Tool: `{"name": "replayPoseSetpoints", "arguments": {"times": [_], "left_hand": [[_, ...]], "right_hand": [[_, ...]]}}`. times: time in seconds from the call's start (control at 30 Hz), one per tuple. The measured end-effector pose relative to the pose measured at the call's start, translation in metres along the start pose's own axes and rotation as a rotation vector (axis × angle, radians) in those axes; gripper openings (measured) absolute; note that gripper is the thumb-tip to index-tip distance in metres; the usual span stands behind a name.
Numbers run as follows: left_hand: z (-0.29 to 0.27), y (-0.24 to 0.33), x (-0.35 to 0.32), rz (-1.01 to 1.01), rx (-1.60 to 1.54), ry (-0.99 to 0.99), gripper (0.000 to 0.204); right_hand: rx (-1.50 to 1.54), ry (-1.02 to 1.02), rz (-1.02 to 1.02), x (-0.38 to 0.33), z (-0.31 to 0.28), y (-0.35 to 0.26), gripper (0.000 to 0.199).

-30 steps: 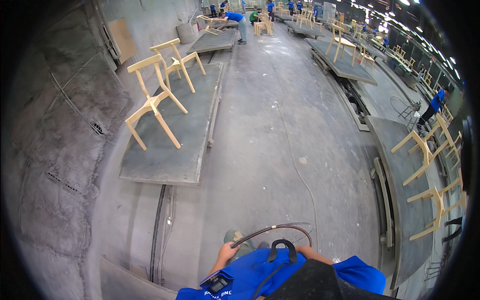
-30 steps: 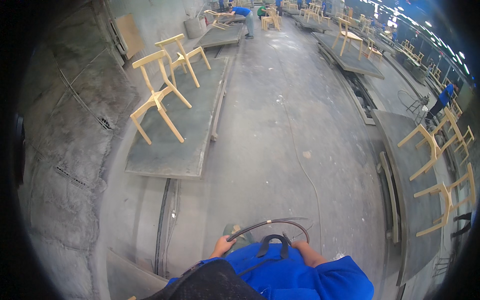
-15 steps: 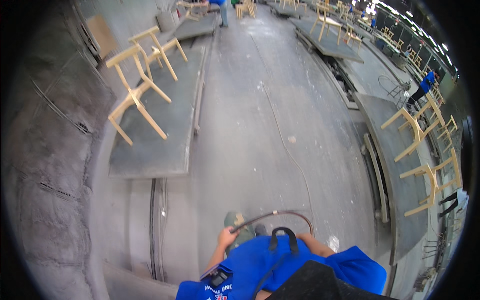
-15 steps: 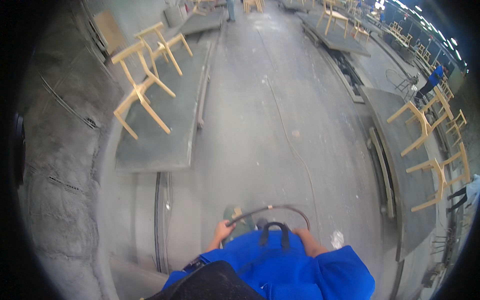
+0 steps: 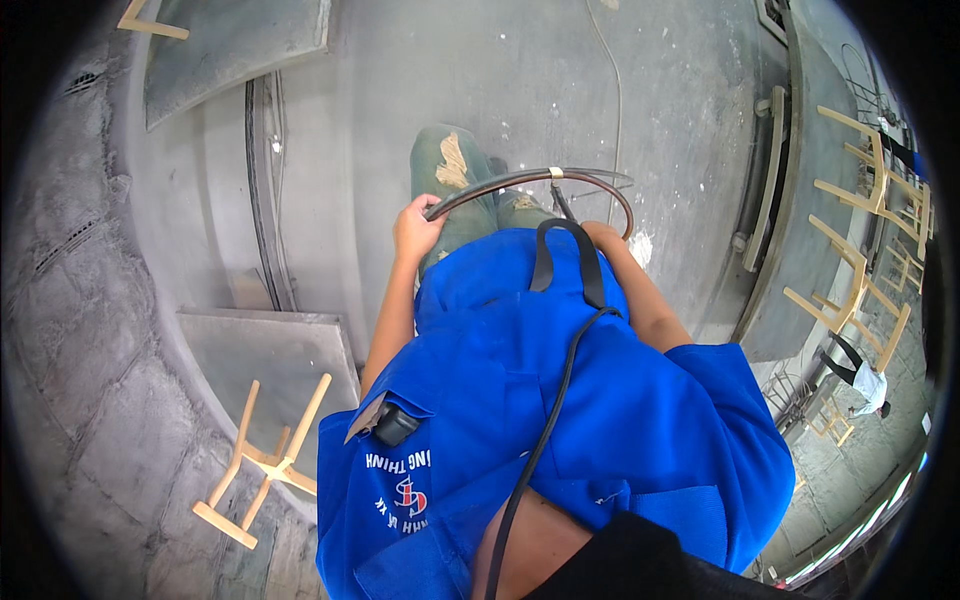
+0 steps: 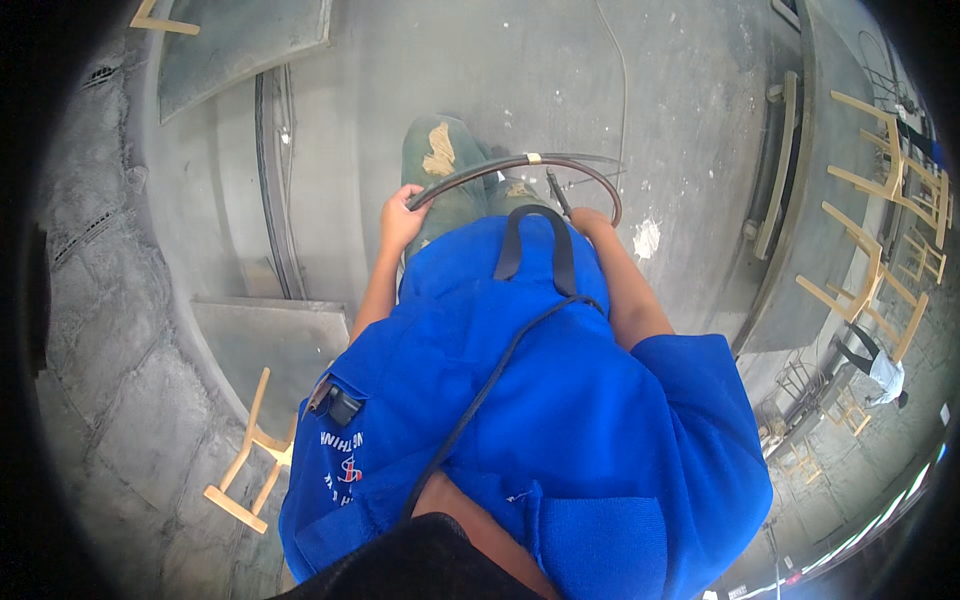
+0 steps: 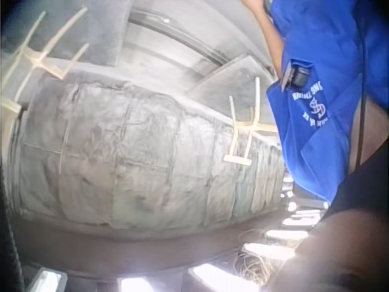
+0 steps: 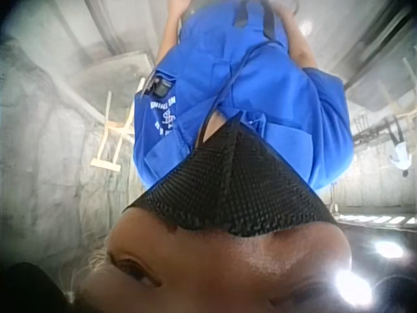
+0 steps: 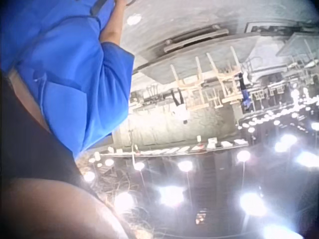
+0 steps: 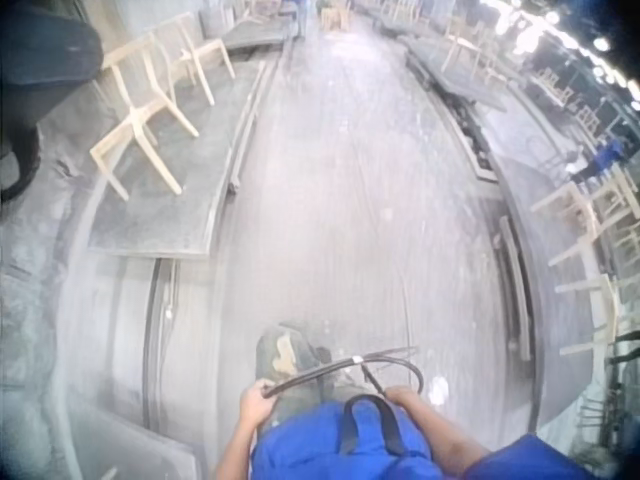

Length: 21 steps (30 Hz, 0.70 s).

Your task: The person uses a handheld spray gun to apply finish to multiple wooden chair frames. They rotate each chair to coat all sides, then move to the next chair on the production line.

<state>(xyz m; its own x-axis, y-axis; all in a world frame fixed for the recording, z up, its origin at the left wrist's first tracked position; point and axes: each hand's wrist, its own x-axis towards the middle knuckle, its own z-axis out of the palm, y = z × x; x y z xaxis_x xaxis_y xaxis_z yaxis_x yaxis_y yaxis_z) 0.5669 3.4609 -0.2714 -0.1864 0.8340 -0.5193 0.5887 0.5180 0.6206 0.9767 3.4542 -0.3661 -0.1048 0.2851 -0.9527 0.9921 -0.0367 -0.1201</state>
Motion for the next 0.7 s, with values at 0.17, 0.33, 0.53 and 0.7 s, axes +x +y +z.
{"name": "replayPoseSetpoints", "arguments": {"times": [0.17,0.33,0.53,0.7], "left_hand": [[0.013,-0.031,0.003,-0.043,-0.053,-0.001,0.020],[0.018,-0.041,-0.008,-0.142,-0.053,0.018,0.019],[0.025,-0.035,-0.025,-0.260,-0.001,0.074,0.021],[0.026,-0.035,-0.028,-0.246,-0.053,0.126,0.021]], "right_hand": [[-0.041,-0.115,0.017,-0.005,-0.020,-0.019,0.033],[-0.079,-0.158,0.022,0.009,-0.035,-0.013,0.031],[-0.180,-0.131,-0.049,0.035,-0.046,-0.008,0.030],[-0.217,-0.084,-0.054,0.051,-0.051,-0.007,0.029]]}}
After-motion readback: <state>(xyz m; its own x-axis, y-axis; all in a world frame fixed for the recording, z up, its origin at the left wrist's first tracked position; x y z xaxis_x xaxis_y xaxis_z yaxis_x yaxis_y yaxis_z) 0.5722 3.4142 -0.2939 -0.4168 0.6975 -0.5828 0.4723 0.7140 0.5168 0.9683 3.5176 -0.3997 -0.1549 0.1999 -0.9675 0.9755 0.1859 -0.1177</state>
